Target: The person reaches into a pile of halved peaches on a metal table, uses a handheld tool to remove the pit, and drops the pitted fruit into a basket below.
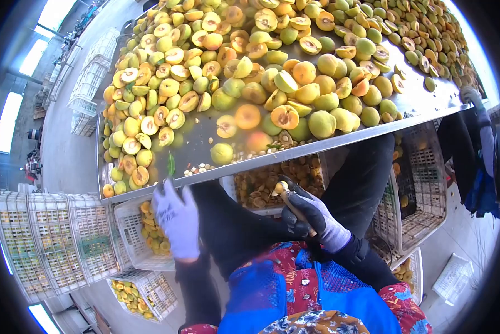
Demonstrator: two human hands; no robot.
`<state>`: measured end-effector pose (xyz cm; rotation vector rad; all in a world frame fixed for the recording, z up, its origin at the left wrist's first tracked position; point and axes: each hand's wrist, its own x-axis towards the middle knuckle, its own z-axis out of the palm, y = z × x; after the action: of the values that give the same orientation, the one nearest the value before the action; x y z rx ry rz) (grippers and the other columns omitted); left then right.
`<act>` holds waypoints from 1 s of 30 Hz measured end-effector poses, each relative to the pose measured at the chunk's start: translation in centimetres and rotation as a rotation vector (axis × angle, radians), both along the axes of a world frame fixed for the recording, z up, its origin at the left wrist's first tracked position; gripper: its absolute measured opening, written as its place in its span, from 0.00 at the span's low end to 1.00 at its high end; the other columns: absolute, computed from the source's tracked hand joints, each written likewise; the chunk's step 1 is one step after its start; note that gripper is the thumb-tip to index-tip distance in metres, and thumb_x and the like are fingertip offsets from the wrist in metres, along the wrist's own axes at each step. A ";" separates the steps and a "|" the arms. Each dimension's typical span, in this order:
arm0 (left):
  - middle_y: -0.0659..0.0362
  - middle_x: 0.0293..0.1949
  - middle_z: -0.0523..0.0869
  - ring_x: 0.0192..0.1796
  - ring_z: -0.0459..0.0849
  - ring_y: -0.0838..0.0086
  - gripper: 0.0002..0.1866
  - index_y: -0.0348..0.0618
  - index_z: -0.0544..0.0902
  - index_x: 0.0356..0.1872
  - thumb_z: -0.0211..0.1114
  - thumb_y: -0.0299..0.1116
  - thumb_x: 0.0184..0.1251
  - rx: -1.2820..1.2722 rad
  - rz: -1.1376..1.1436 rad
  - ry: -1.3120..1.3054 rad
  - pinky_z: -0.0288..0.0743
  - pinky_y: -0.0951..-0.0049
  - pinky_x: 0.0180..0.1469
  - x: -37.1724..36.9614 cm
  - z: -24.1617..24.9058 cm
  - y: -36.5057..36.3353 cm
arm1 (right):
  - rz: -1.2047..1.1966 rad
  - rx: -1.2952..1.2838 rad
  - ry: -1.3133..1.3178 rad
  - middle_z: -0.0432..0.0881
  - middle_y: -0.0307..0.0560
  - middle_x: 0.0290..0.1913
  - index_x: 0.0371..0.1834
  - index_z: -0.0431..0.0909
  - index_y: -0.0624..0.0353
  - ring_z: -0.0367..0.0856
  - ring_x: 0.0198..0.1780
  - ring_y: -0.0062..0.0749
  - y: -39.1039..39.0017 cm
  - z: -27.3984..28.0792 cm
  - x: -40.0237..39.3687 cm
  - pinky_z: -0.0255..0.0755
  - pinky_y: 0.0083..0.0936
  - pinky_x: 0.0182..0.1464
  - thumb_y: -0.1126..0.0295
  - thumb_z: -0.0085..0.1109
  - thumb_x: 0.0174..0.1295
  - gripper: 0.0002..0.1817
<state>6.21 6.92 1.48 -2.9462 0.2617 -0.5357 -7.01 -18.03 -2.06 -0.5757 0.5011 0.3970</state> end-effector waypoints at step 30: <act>0.56 0.35 0.86 0.39 0.84 0.73 0.33 0.37 0.81 0.49 0.36 0.57 0.82 -1.617 -0.171 0.985 0.78 0.73 0.48 -5.1 -2.1 -8.9 | 0.213 -1.445 -0.653 0.76 0.59 0.21 0.45 0.66 0.69 0.79 0.24 0.57 1.8 3.9 -1.3 0.68 0.46 0.24 0.70 0.58 0.66 0.15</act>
<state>1.12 -1.95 -0.64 -4.3829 0.1761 1.5618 -8.29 -16.24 1.85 -2.0817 0.0029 -0.0435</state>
